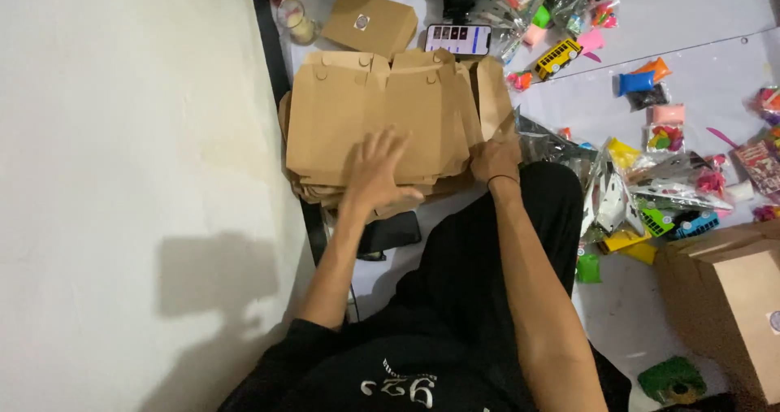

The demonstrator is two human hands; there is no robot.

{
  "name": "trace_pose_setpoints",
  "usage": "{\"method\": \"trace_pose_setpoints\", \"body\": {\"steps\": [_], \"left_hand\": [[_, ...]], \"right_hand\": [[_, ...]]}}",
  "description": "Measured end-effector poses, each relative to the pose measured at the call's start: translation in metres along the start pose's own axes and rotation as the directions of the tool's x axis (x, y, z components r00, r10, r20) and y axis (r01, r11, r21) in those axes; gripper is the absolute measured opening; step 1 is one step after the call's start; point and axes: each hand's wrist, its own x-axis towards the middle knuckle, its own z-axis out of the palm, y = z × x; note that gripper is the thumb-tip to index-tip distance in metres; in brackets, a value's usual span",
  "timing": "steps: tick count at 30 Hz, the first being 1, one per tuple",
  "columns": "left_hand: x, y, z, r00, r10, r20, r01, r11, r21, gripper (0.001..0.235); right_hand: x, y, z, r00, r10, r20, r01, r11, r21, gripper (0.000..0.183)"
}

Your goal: The person sits on the floor and assembles small cardboard boxes by folding the flat pieces and tucking the flaps into slots. They handle several boxes, picking them from a stack, folding them into shape, and placing the finished boxes aside.

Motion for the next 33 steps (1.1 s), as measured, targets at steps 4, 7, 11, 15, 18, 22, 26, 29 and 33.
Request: {"method": "trace_pose_setpoints", "body": {"steps": [4, 7, 11, 15, 18, 22, 26, 29, 33], "left_hand": [[0.008, -0.006, 0.044, 0.990, 0.007, 0.140, -0.019, 0.996, 0.083, 0.126], [0.007, -0.007, 0.061, 0.998, -0.002, 0.064, -0.004, 0.996, 0.087, 0.104], [0.005, -0.001, 0.061, 0.999, -0.032, 0.013, 0.032, 0.999, 0.037, 0.089], [0.014, -0.022, 0.098, 0.999, -0.017, -0.043, 0.015, 0.999, -0.035, 0.095], [0.012, -0.023, 0.101, 0.998, -0.023, -0.060, 0.024, 1.000, 0.011, 0.089], [0.011, -0.019, 0.096, 0.999, -0.009, -0.040, 0.014, 0.992, 0.126, 0.084], [0.018, -0.050, 0.138, 0.989, 0.001, -0.151, -0.005, 1.000, -0.027, 0.094], [0.018, -0.057, 0.144, 0.968, 0.049, -0.244, -0.063, 0.997, -0.050, 0.099], [0.013, -0.046, 0.143, 0.940, 0.003, -0.342, -0.107, 0.952, -0.286, 0.098]], "right_hand": [[0.024, 0.022, 0.081, 0.984, 0.175, -0.024, -0.163, 0.952, 0.261, 0.022], [0.025, 0.028, 0.103, 0.953, 0.302, 0.036, -0.264, 0.761, 0.592, 0.026], [0.012, 0.014, 0.074, 0.924, 0.369, -0.097, -0.262, 0.798, 0.544, 0.025], [-0.005, -0.004, 0.051, 0.971, 0.241, -0.011, -0.225, 0.924, 0.310, 0.015], [0.004, 0.002, 0.063, 0.977, 0.210, 0.029, -0.205, 0.900, 0.384, 0.026], [0.003, 0.003, 0.041, 0.970, 0.231, 0.079, -0.242, 0.864, 0.442, 0.031], [0.007, 0.005, 0.051, 0.957, 0.279, 0.078, -0.246, 0.639, 0.729, 0.042], [0.010, 0.008, 0.053, 0.947, 0.290, 0.138, -0.284, 0.556, 0.781, 0.048], [0.018, 0.012, 0.085, 0.957, 0.268, 0.108, -0.229, 0.478, 0.848, 0.039]]}}
